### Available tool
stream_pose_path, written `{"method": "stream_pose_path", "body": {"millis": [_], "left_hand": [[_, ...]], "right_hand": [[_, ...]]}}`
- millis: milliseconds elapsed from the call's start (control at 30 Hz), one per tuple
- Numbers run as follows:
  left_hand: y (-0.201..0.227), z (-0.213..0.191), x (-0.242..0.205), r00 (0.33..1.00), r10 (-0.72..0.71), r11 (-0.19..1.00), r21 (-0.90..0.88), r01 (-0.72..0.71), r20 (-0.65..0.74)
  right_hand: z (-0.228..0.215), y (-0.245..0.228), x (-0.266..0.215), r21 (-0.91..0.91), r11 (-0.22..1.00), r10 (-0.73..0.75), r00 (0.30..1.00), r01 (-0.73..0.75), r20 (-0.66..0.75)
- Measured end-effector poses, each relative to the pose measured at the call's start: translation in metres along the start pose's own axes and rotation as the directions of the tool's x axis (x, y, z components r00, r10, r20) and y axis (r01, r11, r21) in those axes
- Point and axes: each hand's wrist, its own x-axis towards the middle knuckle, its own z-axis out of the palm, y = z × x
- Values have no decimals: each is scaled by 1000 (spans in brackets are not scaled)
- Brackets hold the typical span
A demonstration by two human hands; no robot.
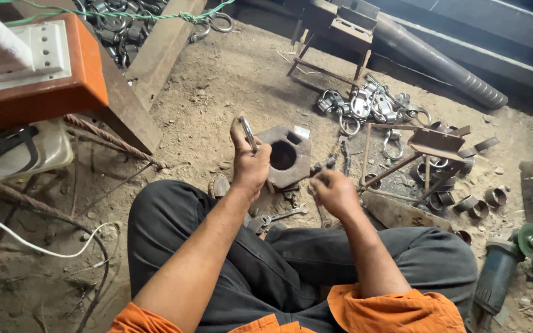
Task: The person sits on the floor and assembles a metal shackle by inserting a pin and tightening it with a wrench. They then use a hammer to tap the pin into place and continue tightening it.
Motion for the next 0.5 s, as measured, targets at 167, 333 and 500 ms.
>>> {"method": "stream_pose_path", "body": {"millis": [167, 333, 500], "left_hand": [[-9, -1, 8, 991, -104, 994, -53, 100, -80], [-4, 6, 11, 956, -286, 944, -188, 271, -61], [8, 12, 5, 920, -387, 913, -109, 392, 68]], "right_hand": [[29, 40, 11, -432, 896, 186, 970, -102, 157], [60, 82, 28, -497, 828, -301, 954, 258, -6], [77, 95, 40, -557, 781, -403, 909, 281, -108]]}}
